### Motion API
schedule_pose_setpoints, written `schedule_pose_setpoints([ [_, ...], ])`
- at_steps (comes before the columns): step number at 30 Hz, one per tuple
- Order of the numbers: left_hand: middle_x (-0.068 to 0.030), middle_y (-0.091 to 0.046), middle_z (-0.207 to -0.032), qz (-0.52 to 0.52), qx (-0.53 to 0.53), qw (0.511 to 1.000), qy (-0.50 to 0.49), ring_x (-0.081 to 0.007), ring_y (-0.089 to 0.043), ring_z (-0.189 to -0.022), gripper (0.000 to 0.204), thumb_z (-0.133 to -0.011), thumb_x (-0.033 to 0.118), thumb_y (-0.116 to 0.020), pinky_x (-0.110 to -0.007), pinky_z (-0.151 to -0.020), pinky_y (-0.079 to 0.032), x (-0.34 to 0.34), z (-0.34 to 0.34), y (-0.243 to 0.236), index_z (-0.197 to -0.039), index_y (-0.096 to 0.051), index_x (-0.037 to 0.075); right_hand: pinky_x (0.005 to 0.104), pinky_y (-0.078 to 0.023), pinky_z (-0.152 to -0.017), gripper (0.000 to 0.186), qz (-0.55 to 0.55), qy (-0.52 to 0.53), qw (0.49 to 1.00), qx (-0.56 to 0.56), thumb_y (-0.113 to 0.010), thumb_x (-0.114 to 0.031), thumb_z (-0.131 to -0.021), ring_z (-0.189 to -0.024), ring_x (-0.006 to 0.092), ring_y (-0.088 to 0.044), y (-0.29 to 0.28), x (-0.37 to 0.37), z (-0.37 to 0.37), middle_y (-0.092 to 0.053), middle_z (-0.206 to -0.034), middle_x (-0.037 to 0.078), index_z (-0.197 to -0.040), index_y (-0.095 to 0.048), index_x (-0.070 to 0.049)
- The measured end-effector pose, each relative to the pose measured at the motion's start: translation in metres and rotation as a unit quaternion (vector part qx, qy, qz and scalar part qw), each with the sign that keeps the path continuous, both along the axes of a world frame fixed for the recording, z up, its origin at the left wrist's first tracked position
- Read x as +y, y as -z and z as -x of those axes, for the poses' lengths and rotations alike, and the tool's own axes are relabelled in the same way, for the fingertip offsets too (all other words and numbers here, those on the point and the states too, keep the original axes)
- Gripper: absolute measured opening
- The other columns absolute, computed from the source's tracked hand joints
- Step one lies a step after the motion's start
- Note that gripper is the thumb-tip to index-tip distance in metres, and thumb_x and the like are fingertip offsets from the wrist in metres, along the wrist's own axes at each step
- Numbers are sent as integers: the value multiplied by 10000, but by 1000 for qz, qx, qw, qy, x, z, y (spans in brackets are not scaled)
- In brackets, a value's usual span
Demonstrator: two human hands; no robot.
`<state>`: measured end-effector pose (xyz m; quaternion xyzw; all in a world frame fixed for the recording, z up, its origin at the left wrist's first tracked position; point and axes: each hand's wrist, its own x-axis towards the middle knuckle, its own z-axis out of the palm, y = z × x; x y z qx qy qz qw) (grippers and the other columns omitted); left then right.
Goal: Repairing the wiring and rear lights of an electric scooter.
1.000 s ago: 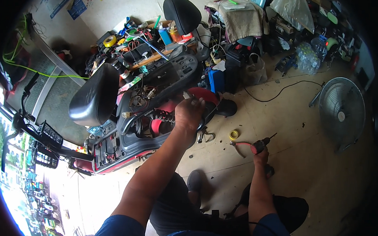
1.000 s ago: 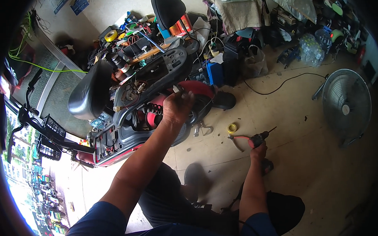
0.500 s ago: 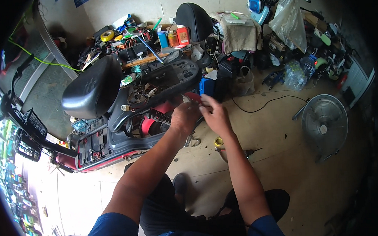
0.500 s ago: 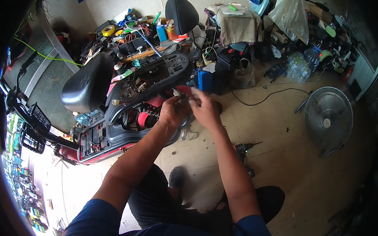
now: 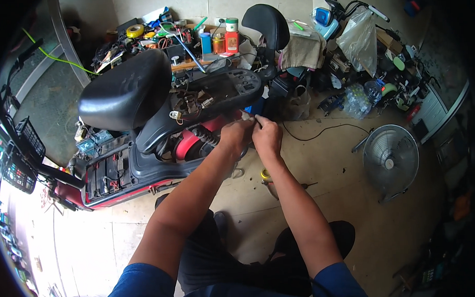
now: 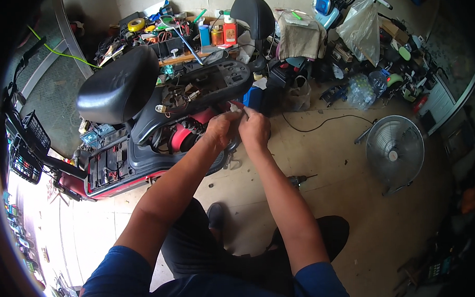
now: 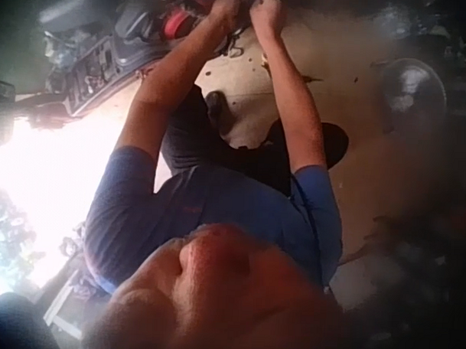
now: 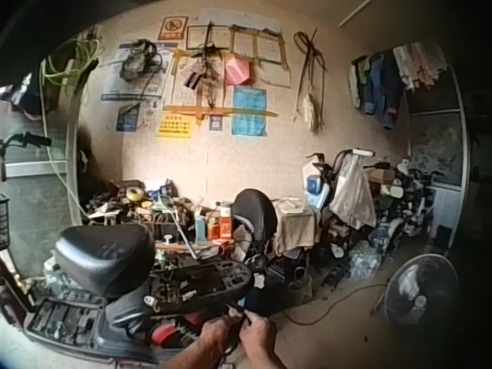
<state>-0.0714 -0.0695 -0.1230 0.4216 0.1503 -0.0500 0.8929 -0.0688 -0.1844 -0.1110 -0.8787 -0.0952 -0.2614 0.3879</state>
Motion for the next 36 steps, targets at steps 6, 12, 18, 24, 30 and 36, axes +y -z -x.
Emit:
schedule_pose_setpoints([
  [6, -73, -730, -978, -16, 40, 999, -29, -207, -689, -825, 192, -873, 146, -747, -344, -732, -556, 19, 14, -19, -1034, -728, 43, 400, -554, -782, 236, -67, 43, 996, 29, -684, -213, -862, -869, 378, -713, 2, 28, 8, -717, -914, 221, -989, -769, -33],
  [12, -72, -731, -916, -17, 54, 998, -21, -189, -685, -771, 171, -880, 143, -755, -333, -700, -549, 25, 0, -4, -1007, -729, 31, 404, -553, -785, 250, -143, 53, 987, 58, -682, -243, -864, -872, 378, -714, 26, 32, 11, -728, -905, 206, -977, -769, -38],
  [18, -89, -719, -912, 5, 41, 999, -18, -190, -680, -767, 175, -876, 135, -759, -328, -698, -550, 30, -7, 9, -985, -715, 5, 419, -544, -731, 215, -178, -16, 971, 160, -673, -223, -859, -815, 377, -704, 62, 31, 31, -726, -861, 187, -922, -753, -33],
  [24, -98, -694, -835, -153, 30, 984, -82, -189, -620, -653, 271, -780, 132, -791, -332, -575, -481, 21, 11, -17, -931, -693, -70, 471, -529, -704, 191, 72, -60, 981, 170, -666, -249, -849, -787, 389, -685, 93, 59, 84, -702, -808, 176, -876, -747, -78],
  [30, -121, -676, -813, -114, 62, 989, -66, -224, -638, -653, 205, -804, 119, -758, -361, -535, -474, 17, 26, -42, -894, -685, -50, 493, -519, -674, 226, 96, -107, 986, 90, -667, -213, -847, -750, 400, -674, 129, 76, 77, -683, -760, 183, -713, -629, -35],
  [36, -102, -714, -864, -189, 12, 982, -14, -204, -676, -736, 234, -866, 189, -753, -331, -655, -525, 22, 5, -8, -977, -703, -10, 378, -535, -628, 207, -204, -152, 946, 199, -611, -218, -930, -680, 245, -681, 116, 14, 12, -687, -734, 82, -933, -704, -33],
])
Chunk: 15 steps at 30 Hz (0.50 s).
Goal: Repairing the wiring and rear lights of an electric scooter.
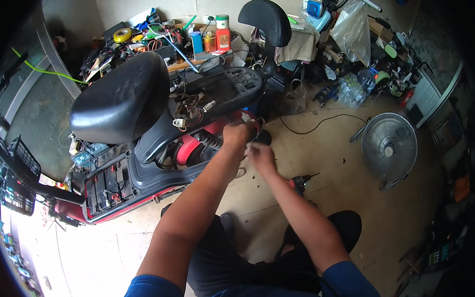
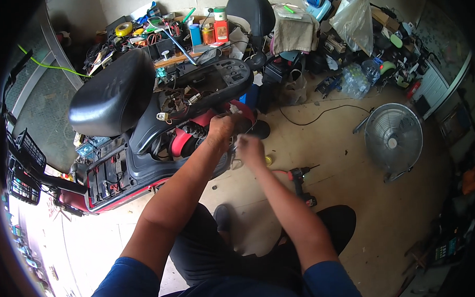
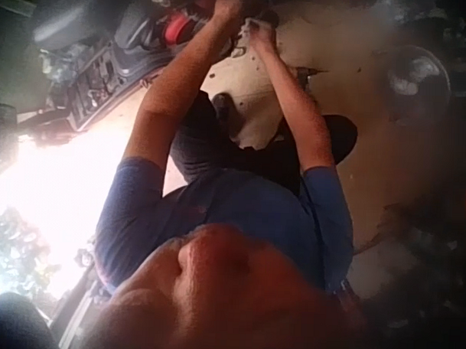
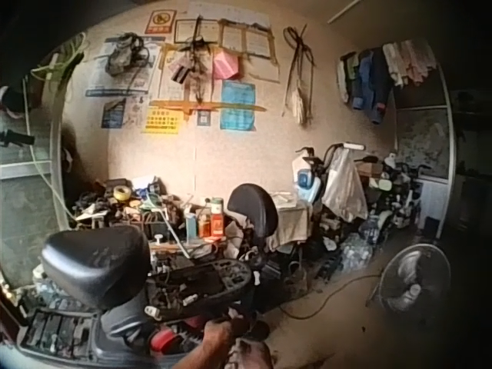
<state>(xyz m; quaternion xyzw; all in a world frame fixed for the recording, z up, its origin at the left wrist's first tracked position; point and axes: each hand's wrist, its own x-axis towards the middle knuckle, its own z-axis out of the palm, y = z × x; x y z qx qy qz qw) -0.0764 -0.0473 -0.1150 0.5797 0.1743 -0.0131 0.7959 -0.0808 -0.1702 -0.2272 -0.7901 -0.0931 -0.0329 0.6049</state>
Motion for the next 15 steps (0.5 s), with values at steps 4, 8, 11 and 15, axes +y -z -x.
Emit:
schedule_pose_setpoints([
  [4, -122, -708, -823, 59, -20, 998, 18, -210, -645, -703, 187, -865, 152, -691, -342, -637, -498, 5, 8, -5, -952, -715, -11, 265, -511, -690, 259, -186, -30, 970, 153, -600, -265, -1003, -777, 107, -637, -95, -5, -15, -680, -911, -8, -1126, -682, -53],
  [8, -74, -716, -933, -64, -51, 996, 27, -182, -669, -748, 196, -869, 172, -680, -311, -660, -515, 10, 1, 5, -1003, -725, 35, 269, -523, -720, 237, -109, -104, 982, 116, -623, -251, -995, -823, 107, -650, -115, -3, -40, -689, -973, 4, -1110, -700, -58],
  [11, -49, -720, -936, -251, -105, 961, 57, -166, -661, -742, 207, -872, 182, -677, -298, -651, -505, 27, -4, 15, -1002, -728, 30, 297, -546, -741, 216, -167, -130, 964, 163, -636, -244, -987, -860, 108, -662, -120, 12, -36, -691, -981, -6, -1104, -719, -82],
  [15, -148, -740, -930, -704, -105, 702, 36, -296, -717, -818, 213, -887, 167, -613, -385, -735, -540, 11, 27, -49, -1028, -725, 55, 256, -520, -618, 249, -295, -103, 919, 241, -658, -196, -967, -697, 113, -610, -115, 9, -36, -670, -861, 12, -1137, -702, -19],
])
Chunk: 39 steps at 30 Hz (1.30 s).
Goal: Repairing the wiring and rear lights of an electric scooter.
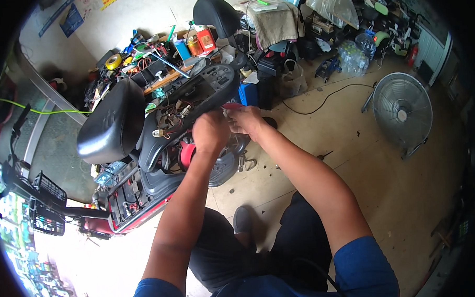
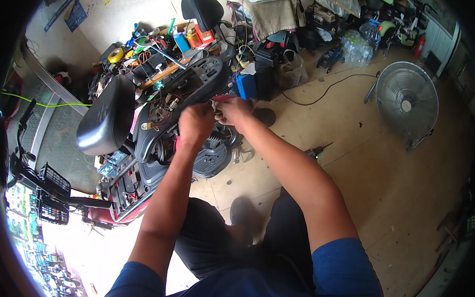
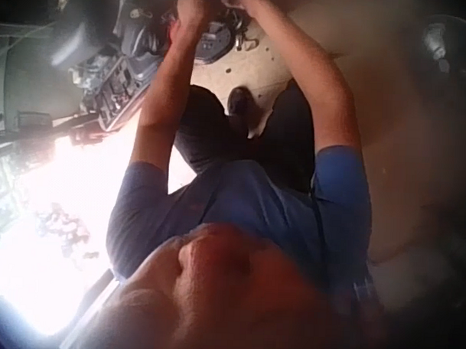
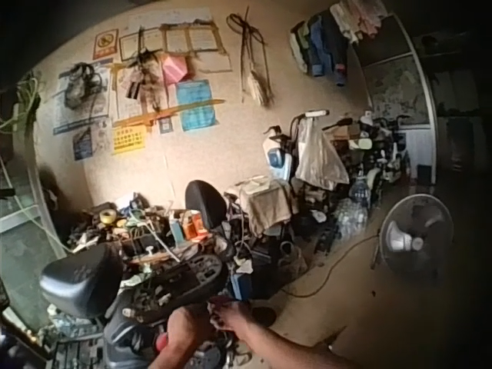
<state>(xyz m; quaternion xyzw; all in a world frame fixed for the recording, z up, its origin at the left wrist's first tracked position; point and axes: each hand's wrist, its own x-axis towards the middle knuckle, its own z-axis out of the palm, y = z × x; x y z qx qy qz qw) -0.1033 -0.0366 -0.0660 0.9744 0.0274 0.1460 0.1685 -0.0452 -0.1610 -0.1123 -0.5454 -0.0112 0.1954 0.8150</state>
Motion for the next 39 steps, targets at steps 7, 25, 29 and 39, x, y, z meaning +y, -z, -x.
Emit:
schedule_pose_setpoints([
  [7, -252, -708, -933, 135, -224, 964, 45, -428, -690, -922, 313, -869, 246, -637, -443, -804, -540, 32, -38, -60, -1022, -650, -27, 206, -457, -517, 227, -19, -11, 993, -115, -662, -160, -958, -607, 79, -586, 11, 25, -7, -665, -826, 29, -1110, -684, 8],
  [25, -59, -700, -1004, 321, 125, 938, 34, -138, -621, -889, 539, -1006, 480, -562, -301, -858, -488, 40, -83, -48, -1141, -690, -25, 455, -544, -751, 324, 153, 111, 953, -236, -673, -348, -926, -852, 388, -703, 43, 40, -17, -721, -851, 203, -925, -743, -31],
  [29, -68, -678, -894, 313, 115, 941, 63, -129, -604, -813, 502, -976, 441, -601, -301, -759, -494, 51, -87, -40, -1088, -678, -43, 452, -543, -745, 316, 154, 98, 953, -240, -675, -341, -925, -842, 387, -704, 38, 35, -12, -720, -844, 204, -931, -745, -33],
  [39, -68, -671, -938, 298, 130, 943, 73, -147, -578, -829, 508, -956, 450, -618, -313, -781, -475, 50, -89, -36, -1107, -670, -32, 351, -506, -640, 280, 135, 93, 958, -234, -669, -266, -946, -699, 237, -652, 42, 30, -12, -691, -781, 113, -1006, -729, 1],
])
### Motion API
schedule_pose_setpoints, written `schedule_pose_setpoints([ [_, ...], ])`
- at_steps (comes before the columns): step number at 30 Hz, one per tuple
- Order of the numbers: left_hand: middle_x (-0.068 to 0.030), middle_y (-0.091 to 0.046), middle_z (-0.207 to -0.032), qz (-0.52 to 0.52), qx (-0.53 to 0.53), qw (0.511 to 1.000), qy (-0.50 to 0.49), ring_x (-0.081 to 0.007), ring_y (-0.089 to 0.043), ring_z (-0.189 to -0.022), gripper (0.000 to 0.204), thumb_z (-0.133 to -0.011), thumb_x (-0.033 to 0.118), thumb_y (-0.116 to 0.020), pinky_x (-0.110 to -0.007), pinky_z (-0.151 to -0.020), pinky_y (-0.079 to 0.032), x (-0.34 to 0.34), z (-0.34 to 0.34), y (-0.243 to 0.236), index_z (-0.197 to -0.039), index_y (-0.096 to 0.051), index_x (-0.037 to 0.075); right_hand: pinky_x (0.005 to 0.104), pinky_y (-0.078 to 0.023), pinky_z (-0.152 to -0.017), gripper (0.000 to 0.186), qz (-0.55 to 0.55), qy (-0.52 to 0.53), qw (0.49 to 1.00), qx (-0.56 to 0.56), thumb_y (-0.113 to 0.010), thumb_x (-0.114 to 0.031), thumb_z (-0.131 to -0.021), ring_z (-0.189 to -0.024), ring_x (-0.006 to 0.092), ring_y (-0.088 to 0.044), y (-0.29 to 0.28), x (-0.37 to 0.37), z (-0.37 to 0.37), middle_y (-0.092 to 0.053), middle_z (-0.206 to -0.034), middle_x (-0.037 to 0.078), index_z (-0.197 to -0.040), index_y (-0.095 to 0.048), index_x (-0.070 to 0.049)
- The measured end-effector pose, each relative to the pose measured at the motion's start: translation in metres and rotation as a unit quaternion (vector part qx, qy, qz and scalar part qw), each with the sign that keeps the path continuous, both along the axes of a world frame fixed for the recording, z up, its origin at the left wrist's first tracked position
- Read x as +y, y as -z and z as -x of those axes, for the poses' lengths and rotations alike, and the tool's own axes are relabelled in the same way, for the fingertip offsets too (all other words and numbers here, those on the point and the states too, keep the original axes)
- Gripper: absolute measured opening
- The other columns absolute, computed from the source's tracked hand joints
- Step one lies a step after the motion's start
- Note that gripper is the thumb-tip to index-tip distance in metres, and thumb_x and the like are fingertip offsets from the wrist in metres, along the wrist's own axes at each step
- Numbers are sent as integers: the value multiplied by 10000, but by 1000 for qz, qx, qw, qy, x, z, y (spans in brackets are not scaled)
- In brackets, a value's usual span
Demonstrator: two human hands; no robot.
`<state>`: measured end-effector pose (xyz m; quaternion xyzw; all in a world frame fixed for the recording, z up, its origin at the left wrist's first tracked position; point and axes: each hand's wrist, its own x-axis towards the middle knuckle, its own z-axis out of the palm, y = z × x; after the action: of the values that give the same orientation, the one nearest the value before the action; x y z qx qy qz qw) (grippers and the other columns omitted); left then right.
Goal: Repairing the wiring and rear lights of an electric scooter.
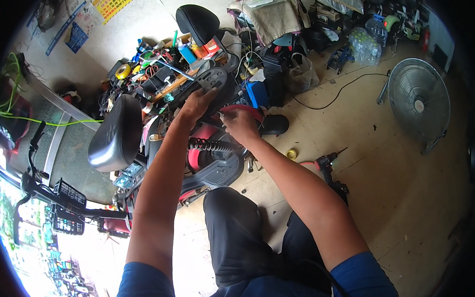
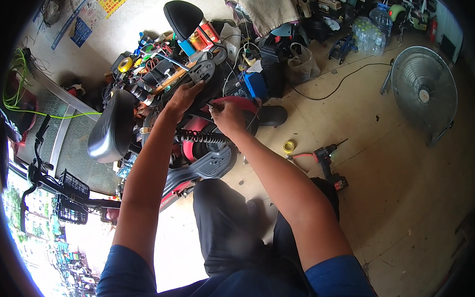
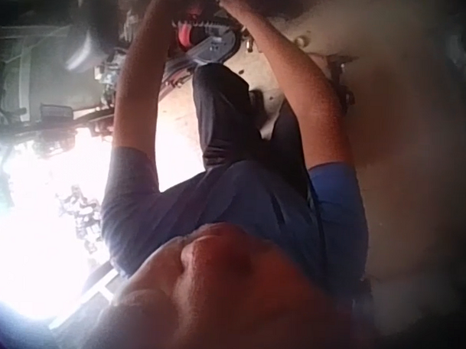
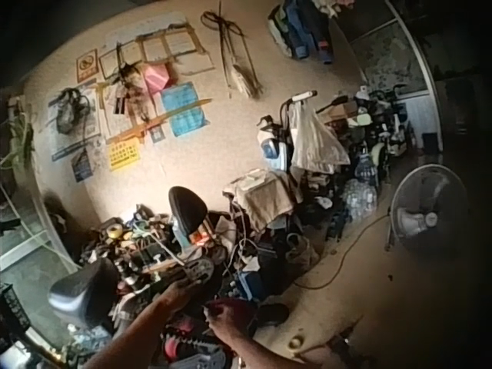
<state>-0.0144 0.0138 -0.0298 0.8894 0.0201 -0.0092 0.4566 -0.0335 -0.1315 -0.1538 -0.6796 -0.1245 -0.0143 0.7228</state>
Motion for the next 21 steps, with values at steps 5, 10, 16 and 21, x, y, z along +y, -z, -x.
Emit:
schedule_pose_setpoints([
  [5, -80, -674, -943, -16, -10, 1000, -6, -157, -583, -850, 537, -947, 468, -623, -333, -796, -476, 3, 0, 1, -1107, -667, -43, 262, -475, -559, 279, -6, -30, 999, 28, -673, -224, -954, -584, 102, -595, -7, -2, 2, -677, -757, 31, -1096, -719, 12],
  [10, -91, -678, -931, -5, -27, 1000, -5, -166, -594, -843, 544, -942, 472, -628, -340, -797, -479, 5, -7, 7, -1101, -672, -46, 262, -508, -669, 293, -8, -13, 1000, -5, -695, -205, -931, -722, 107, -652, -5, -6, -3, -730, -868, 64, -1129, -719, 9],
  [16, -83, -683, -887, -19, -28, 999, -16, -159, -601, -808, 511, -942, 448, -641, -325, -775, -483, 0, 0, 4, -1070, -687, -45, 270, -516, -777, 250, -70, 20, 997, -7, -706, -121, -904, -836, 124, -674, -8, -1, 2, -742, -930, 70, -1116, -725, 10],
  [21, -34, -670, -1021, -2, 10, 1000, 2, -123, -573, -924, 399, -978, 346, -629, -281, -879, -455, -1, 3, 1, -1169, -653, -4, 241, -489, -687, 213, -134, 10, 991, 21, -697, -98, -903, -778, 83, -639, -8, 3, 0, -727, -905, 27, -1091, -733, -3],
])
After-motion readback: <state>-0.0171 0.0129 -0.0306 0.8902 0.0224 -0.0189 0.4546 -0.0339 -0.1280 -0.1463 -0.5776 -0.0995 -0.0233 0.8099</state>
